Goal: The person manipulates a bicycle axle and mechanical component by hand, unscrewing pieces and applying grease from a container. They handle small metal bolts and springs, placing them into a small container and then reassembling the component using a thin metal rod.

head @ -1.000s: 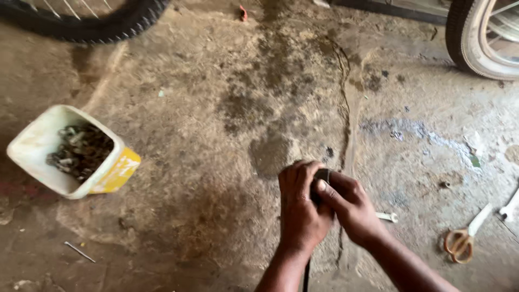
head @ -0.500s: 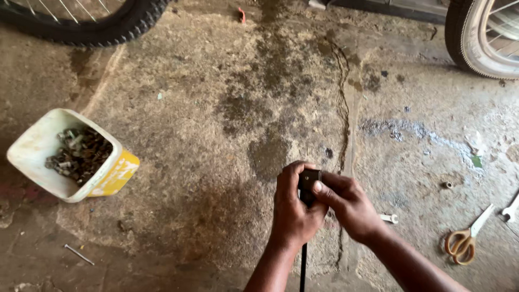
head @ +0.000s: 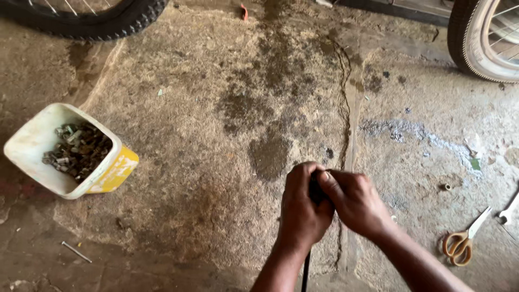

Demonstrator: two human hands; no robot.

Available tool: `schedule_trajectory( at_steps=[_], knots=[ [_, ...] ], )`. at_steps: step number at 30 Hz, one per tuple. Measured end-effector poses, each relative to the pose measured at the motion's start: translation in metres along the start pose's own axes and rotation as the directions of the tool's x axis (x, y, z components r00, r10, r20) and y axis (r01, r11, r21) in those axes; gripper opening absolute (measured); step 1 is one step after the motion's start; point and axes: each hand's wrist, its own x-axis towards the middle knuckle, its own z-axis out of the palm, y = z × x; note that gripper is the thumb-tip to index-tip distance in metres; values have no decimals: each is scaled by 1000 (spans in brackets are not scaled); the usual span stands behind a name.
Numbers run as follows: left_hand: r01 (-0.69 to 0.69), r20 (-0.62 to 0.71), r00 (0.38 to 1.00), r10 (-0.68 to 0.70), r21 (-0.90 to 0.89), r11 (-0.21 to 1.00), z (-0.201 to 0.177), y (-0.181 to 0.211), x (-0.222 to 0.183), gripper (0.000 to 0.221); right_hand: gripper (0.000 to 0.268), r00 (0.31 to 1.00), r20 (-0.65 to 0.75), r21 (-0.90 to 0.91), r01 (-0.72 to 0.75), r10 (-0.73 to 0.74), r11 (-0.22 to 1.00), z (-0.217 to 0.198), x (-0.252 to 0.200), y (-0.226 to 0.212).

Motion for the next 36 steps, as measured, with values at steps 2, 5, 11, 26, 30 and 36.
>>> schedule_trajectory(
  at_steps=[2,5,11,26,30,36],
  knots=[
    [-41,-38,998,43,51,998,-3,5,2,26,53,997,-22,44,80,-79,996,4,-3,-2],
    [-93,-87,991,104,123,988,-12,11,-2,19,45,999,0,281,45,-47,959,14,-8,-7],
    [-83,-135,986,102,139,987,-16,14,-2,22,54,998,14,294,50,-57,955,14,-12,-13],
    [-10,-3,1000,10,172,985,-17,-22,9,38,58,984,112,429,79,-140,900,19,10,-11],
    [37,-82,997,-7,372,927,-17,-21,8,27,57,995,98,208,-29,8,978,26,14,-19],
    [119,11,993,-122,136,984,-15,-39,10,37,51,995,97,300,-30,1,954,29,20,-19]
  ],
)
